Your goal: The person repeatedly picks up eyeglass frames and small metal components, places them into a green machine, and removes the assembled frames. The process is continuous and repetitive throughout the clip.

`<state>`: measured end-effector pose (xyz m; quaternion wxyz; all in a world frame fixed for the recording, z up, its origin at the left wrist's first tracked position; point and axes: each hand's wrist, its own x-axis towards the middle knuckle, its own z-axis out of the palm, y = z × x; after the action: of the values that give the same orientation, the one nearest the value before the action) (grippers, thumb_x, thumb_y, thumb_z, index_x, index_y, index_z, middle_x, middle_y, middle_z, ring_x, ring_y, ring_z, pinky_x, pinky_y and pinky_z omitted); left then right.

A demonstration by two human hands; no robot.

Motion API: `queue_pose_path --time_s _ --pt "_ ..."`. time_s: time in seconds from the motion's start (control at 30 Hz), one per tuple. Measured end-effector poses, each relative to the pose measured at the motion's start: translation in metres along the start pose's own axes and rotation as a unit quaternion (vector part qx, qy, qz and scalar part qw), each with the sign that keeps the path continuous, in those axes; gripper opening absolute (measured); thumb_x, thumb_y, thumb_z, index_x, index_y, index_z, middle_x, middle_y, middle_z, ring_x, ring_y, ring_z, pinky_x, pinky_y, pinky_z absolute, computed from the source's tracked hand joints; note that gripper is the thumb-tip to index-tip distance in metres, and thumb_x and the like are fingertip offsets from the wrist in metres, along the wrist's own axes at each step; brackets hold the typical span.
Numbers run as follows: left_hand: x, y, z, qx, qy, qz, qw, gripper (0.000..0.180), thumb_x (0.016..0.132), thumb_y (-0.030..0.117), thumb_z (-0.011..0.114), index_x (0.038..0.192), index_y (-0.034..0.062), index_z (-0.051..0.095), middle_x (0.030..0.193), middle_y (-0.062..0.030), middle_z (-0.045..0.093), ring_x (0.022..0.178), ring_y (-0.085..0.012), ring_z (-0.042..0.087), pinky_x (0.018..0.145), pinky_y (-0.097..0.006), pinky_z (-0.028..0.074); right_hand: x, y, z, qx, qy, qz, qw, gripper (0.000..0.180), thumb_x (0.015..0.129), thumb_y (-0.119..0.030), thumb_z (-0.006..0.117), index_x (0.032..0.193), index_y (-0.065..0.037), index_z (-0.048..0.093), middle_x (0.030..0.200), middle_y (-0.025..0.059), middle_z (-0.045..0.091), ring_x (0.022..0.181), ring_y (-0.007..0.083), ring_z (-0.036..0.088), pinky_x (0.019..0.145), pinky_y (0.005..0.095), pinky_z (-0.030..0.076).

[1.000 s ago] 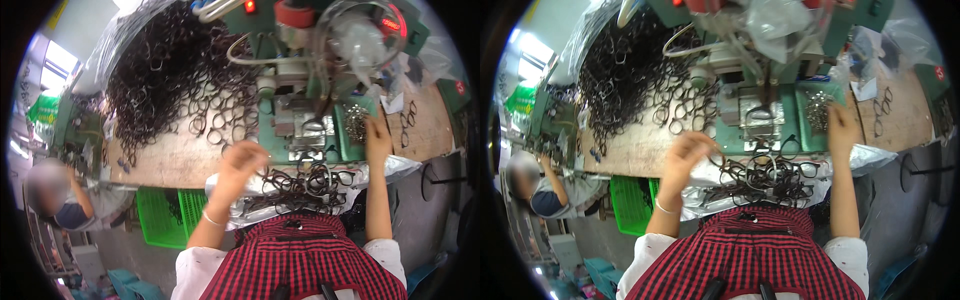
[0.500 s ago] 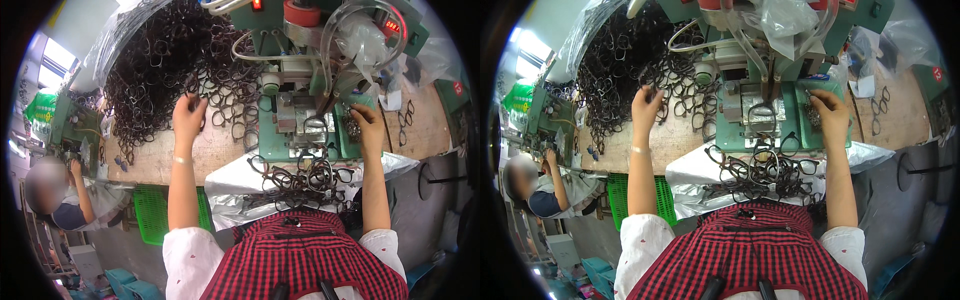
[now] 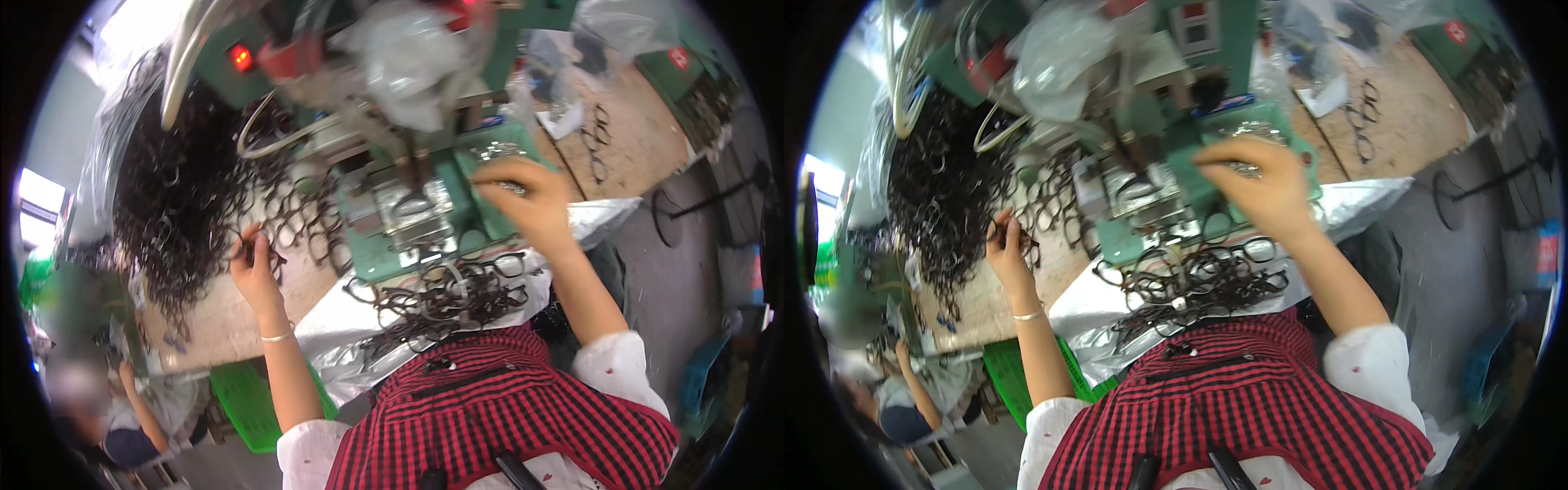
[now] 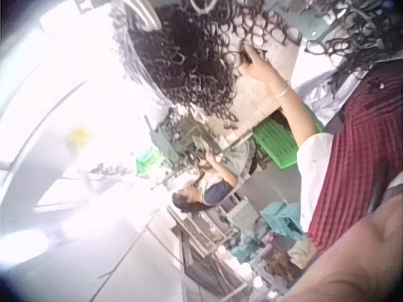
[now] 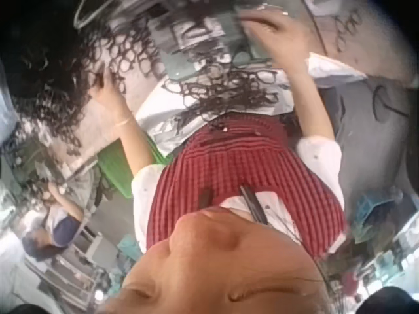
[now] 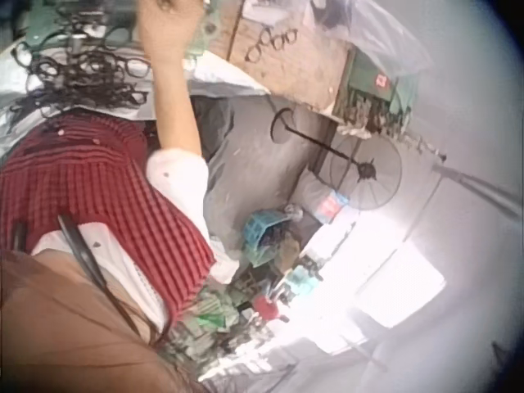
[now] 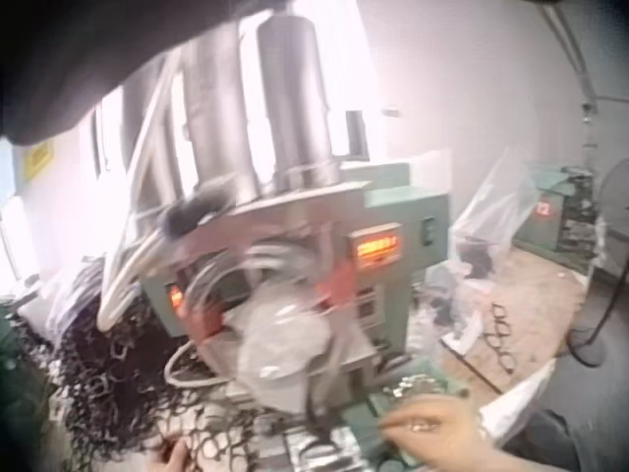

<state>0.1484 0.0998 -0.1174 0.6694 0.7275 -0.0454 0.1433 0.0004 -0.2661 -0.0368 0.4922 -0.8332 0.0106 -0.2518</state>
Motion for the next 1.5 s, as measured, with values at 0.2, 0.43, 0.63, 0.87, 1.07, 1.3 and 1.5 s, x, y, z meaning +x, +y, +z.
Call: queue_pose_path --time_s 0.2,0.43,0.63,0.87,1.07,1.3,1.5 --pt "-0.050 -0.003 0.033 -0.256 -0.023 -0.147 0.955 0.015 0.104 0.014 0.052 0.112 0.0022 0.055 0.109 -0.0139 0.061 0.091 -0.0236 0.064 0.070 -0.032 0.056 0.017 -0.002 0.074 0.131 0.090 0.005 0.987 0.039 0.078 -0.005 0.073 0.113 0.002 0.058 0.088 0.0086 0.069 0.087 0.0148 0.068 0.083 0.0294 0.051" --pt "-0.058 0.144 0.081 -0.256 -0.253 0.093 0.928 0.020 0.103 0.017 0.043 0.103 -0.0019 0.049 0.093 -0.0235 0.064 0.067 -0.0226 0.065 0.062 -0.030 0.058 0.011 -0.008 0.074 0.244 0.098 0.027 0.964 0.046 0.079 -0.001 0.072 0.123 0.000 0.057 0.086 0.0052 0.069 0.084 0.0100 0.065 0.081 0.0250 0.049" --pt "-0.131 0.111 0.090 -0.201 -0.508 -0.317 0.775 0.022 0.104 0.023 0.042 0.099 0.0019 0.045 0.084 -0.0293 0.068 0.070 -0.0313 0.068 0.058 -0.034 0.057 0.009 -0.040 0.073 0.319 0.060 0.114 0.939 0.054 0.083 0.000 0.070 0.133 0.002 0.050 0.106 0.0074 0.067 0.100 0.0148 0.063 0.090 0.0272 0.049" --pt "-0.100 0.139 0.125 -0.266 -0.445 -0.407 0.752 0.029 0.103 0.033 0.044 0.091 0.0071 0.047 0.072 -0.0240 0.067 0.051 -0.0290 0.064 0.048 -0.032 0.053 0.011 0.021 0.019 -0.144 0.052 -0.024 0.988 0.027 0.078 -0.014 0.070 0.104 -0.007 0.072 0.121 0.0176 0.065 0.113 0.0349 0.061 0.098 0.0426 0.048" --pt "-0.095 0.119 0.133 -0.262 -0.438 -0.398 0.762 0.027 0.102 0.031 0.047 0.089 0.0072 0.048 0.072 -0.0244 0.068 0.052 -0.0292 0.065 0.048 -0.033 0.054 -0.016 0.111 0.002 -0.339 0.126 0.013 0.932 0.020 0.075 -0.016 0.073 0.094 -0.010 0.073 0.124 0.0156 0.062 0.117 0.0353 0.057 0.096 0.0446 0.047" --pt "-0.094 0.126 0.128 -0.235 -0.451 -0.373 0.776 0.030 0.103 0.034 0.046 0.094 0.0056 0.049 0.074 -0.0235 0.068 0.057 -0.0297 0.067 0.049 -0.032 0.054 0.026 0.122 0.023 -0.374 0.008 -0.182 0.909 0.021 0.073 -0.013 0.072 0.092 -0.008 0.064 0.123 0.0166 0.060 0.119 0.0359 0.056 0.082 0.0468 0.051" --pt "-0.122 0.106 0.060 0.004 -0.319 -0.021 0.947 0.019 0.094 0.022 0.068 0.096 0.0029 0.064 0.086 -0.0067 0.069 0.079 -0.0204 0.067 0.070 -0.032 0.053 0.012 0.110 0.006 -0.107 0.146 0.084 0.980 0.015 0.090 -0.008 0.068 0.105 -0.003 0.069 0.089 0.0062 0.071 0.079 0.0154 0.065 0.075 0.0286 0.050"
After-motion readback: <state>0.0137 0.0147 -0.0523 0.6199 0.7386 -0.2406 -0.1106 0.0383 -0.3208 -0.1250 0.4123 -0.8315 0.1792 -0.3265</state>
